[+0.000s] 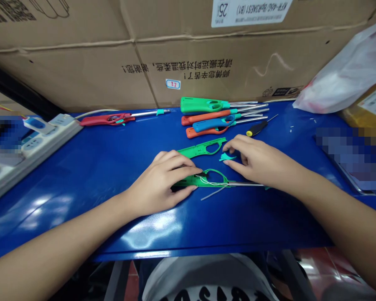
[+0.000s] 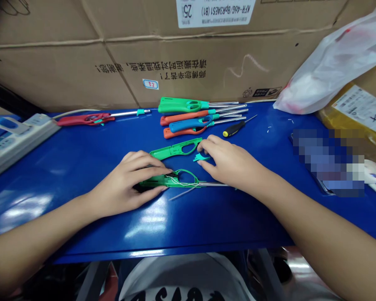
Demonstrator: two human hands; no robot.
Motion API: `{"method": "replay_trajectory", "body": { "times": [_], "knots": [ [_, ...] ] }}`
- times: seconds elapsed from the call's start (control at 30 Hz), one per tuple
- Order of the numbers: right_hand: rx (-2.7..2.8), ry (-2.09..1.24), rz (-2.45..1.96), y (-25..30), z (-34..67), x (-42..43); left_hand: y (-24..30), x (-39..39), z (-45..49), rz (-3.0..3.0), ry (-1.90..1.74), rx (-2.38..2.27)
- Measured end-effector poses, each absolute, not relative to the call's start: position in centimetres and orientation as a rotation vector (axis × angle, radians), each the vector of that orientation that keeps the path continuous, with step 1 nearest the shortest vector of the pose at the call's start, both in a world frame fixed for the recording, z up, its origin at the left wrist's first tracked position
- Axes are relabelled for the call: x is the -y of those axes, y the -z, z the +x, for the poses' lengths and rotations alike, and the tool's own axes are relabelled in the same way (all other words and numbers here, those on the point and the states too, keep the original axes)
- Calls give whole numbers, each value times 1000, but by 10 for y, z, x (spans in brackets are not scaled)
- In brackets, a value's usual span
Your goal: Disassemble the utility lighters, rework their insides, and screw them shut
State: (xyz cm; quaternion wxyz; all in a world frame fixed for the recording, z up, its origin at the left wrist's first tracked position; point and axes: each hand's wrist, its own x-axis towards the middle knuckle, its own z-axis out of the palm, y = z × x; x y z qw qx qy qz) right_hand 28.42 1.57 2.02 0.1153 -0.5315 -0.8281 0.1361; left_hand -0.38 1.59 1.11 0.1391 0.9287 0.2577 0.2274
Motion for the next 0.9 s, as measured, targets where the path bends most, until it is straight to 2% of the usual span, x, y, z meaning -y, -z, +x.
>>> {"method": "replay_trajectory", "body": {
  "times": [0.4,0.67,0.9],
  "knots": [
    [2252,-780,-1461,-22,273,-13,-12,-11,-3,2609,-605,-768],
    [2301,-764,-1623,-27,279,-17,-9,-10,-1,2590,-627,-764],
    [2388,-798,-1473,-36,284,-12,-7,-12,-2,2575,-685,-776]
  ]
}}
